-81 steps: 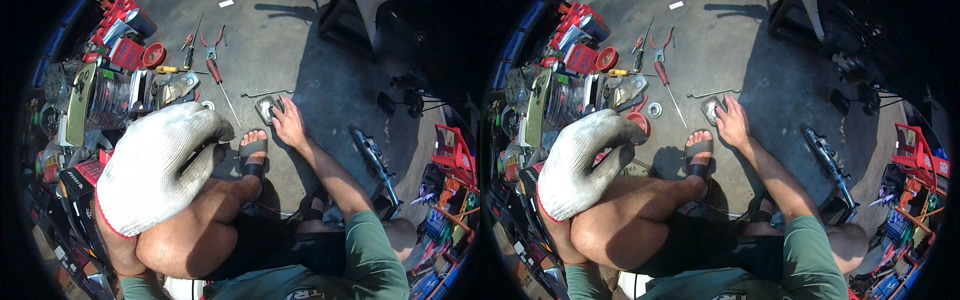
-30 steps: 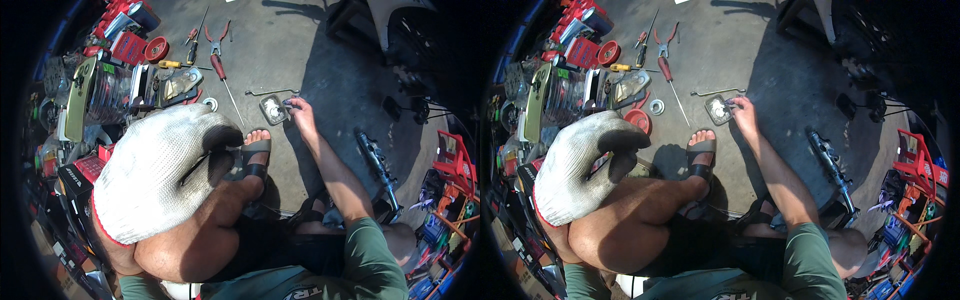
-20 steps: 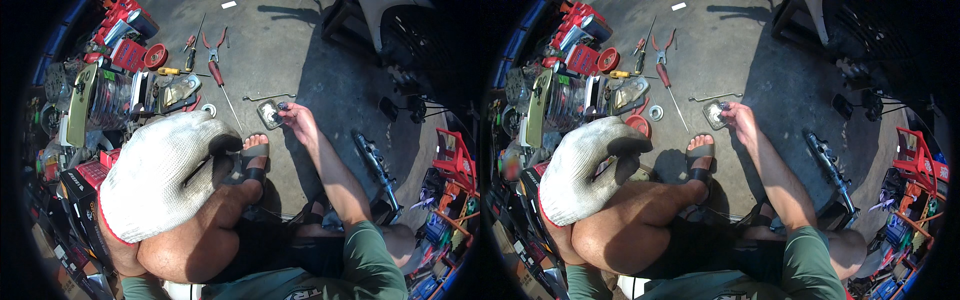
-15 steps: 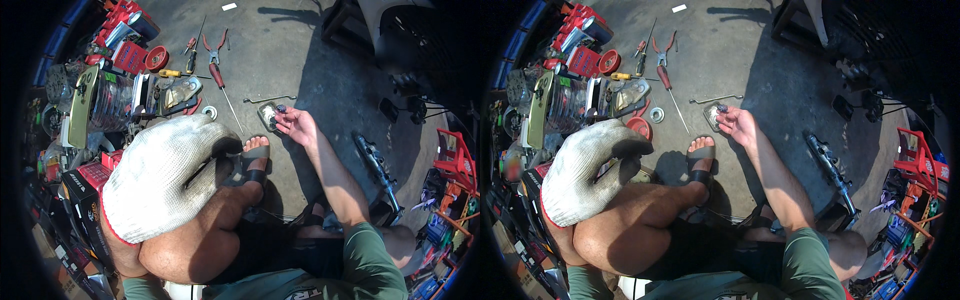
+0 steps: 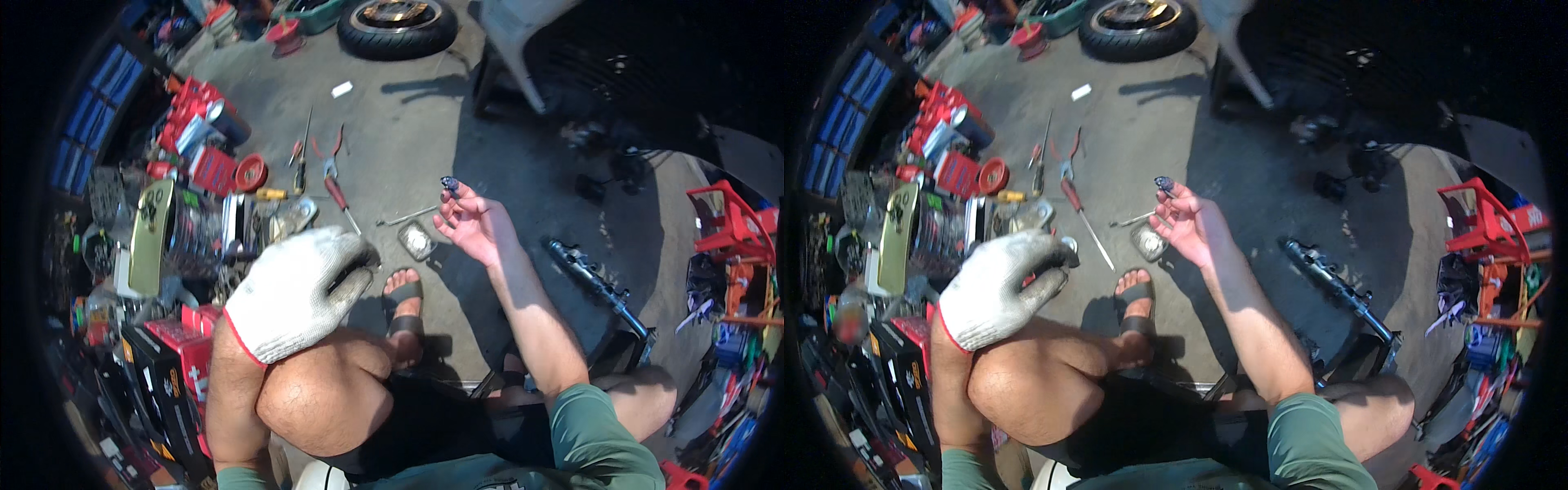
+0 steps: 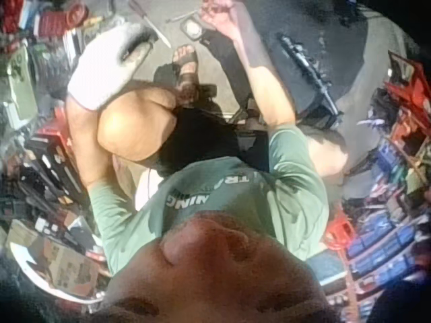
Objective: The person repeatedly picks up small metal parts from a tray and inserts them into the motorcycle engine area. They handle the parts one at a time, placing them into the engine compartment and adjusting them by hand.
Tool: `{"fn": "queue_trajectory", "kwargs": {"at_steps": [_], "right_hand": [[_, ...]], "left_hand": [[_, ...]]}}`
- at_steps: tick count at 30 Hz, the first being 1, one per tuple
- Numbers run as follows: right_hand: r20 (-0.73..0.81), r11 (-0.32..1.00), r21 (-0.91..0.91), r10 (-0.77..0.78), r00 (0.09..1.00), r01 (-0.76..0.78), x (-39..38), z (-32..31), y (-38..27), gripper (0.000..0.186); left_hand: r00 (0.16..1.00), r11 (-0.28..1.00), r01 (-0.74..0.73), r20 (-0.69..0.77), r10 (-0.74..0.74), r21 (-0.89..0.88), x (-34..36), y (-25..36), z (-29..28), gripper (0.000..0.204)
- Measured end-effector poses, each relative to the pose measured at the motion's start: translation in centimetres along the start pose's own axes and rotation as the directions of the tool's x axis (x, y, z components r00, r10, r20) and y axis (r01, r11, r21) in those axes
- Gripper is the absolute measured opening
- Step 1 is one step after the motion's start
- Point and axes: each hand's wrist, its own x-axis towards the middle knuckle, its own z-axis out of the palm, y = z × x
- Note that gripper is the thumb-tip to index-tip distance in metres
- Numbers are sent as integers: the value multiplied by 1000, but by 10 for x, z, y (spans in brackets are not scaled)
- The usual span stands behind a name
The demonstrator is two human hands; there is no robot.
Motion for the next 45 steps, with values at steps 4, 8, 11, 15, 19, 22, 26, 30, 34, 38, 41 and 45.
{"fn": "queue_trajectory", "kwargs": {"at_steps": [4,8,11,15,19,22,26,30,34,38,41,45], "right_hand": [[90,985,88,-158,983,150,-43,40,-42,34],[141,924,233,-342,929,304,-91,62,-81,32],[177,876,273,-453,874,399,-118,83,-112,32],[253,807,275,-585,770,523,-145,99,-149,39],[170,706,325,-698,696,629,-167,142,-182,43],[218,644,377,-760,612,666,-172,167,-217,37],[247,574,485,-814,526,660,-163,200,-255,21],[304,559,581,-823,480,592,-145,228,-288,14],[370,541,637,-840,397,549,-128,251,-307,12],[391,503,631,-864,318,590,-113,267,-316,12],[385,484,637,-874,296,601,-105,272,-321,13],[387,473,694,-881,273,542,-99,283,-319,14]], "left_hand": [[999,996,-32,9,31,77,-2,20,-2,21],[986,991,-48,163,28,121,12,39,0,28],[973,994,-24,232,-1,108,18,46,4,29],[962,992,-58,271,26,113,24,46,13,30],[941,989,46,326,-89,137,26,55,10,30],[929,986,99,341,-140,135,27,57,10,31],[942,991,55,323,-92,124,26,37,15,32],[950,991,46,302,-82,123,26,27,18,30],[952,986,61,288,-104,157,24,20,17,29],[925,967,166,310,-221,193,22,10,18,33],[896,955,222,345,-280,199,23,20,14,36],[906,952,244,306,-292,184,16,7,16,36]]}}
